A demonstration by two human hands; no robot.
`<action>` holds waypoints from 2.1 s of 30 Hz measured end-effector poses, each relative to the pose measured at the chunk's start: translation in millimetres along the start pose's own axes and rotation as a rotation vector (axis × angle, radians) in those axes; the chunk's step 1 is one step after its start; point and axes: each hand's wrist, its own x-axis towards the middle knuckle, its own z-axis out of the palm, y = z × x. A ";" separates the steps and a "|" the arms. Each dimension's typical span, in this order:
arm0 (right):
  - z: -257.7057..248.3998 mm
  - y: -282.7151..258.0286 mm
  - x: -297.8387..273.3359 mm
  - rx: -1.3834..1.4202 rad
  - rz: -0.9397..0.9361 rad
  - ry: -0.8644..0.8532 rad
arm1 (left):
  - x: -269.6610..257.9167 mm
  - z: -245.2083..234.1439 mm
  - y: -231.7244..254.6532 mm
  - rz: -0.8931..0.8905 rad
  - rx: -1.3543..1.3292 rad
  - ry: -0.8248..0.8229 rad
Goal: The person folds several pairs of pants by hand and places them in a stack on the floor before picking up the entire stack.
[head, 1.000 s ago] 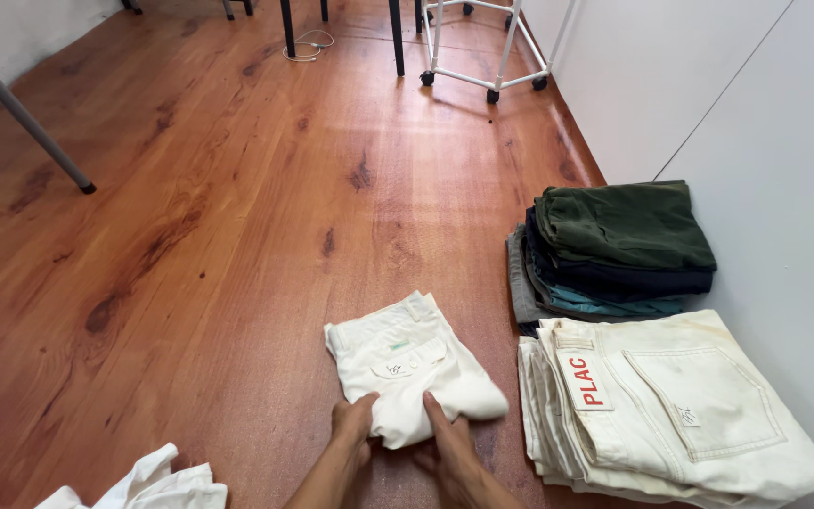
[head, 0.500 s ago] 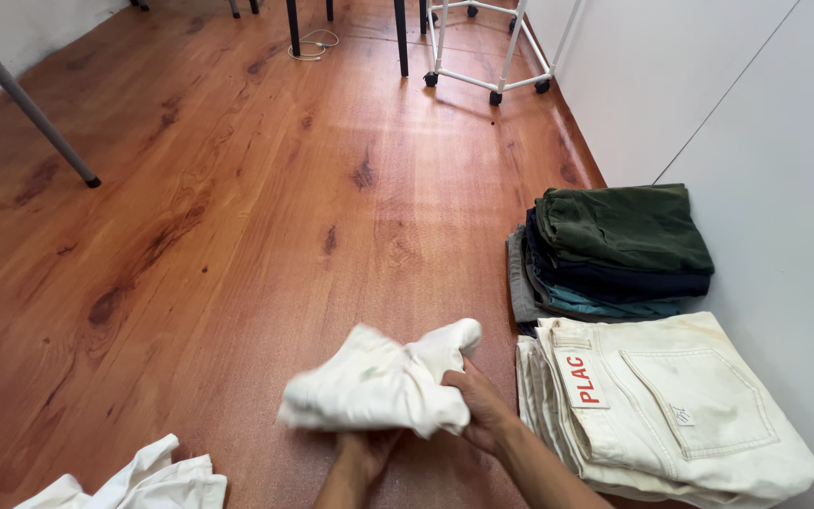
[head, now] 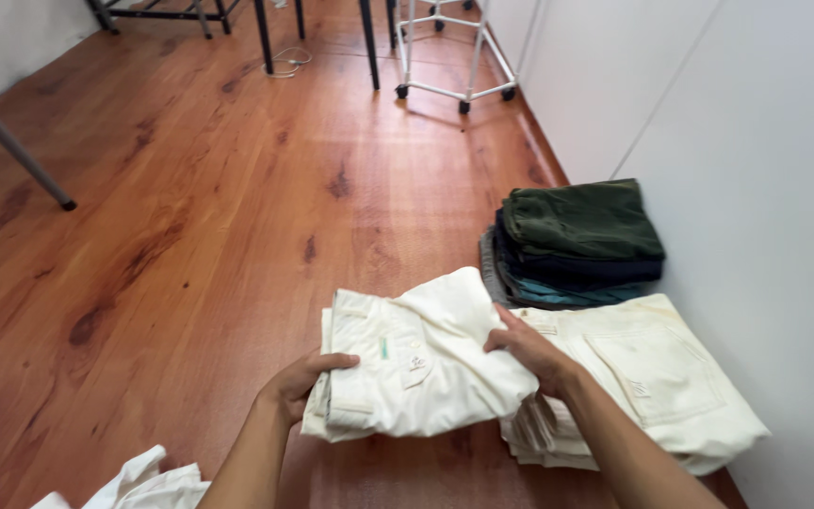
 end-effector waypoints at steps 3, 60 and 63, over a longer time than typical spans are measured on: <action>-42.8 -8.9 -15.5 0.005 -0.117 0.034 | 28.0 37.0 6.1 0.091 0.073 -0.132; 274.7 59.3 6.7 -1.577 -0.721 -0.106 | -216.8 -91.1 -33.8 0.342 1.879 0.869; 323.5 74.0 14.2 -1.522 -0.710 -0.276 | -271.2 -89.1 -28.3 0.190 1.831 0.955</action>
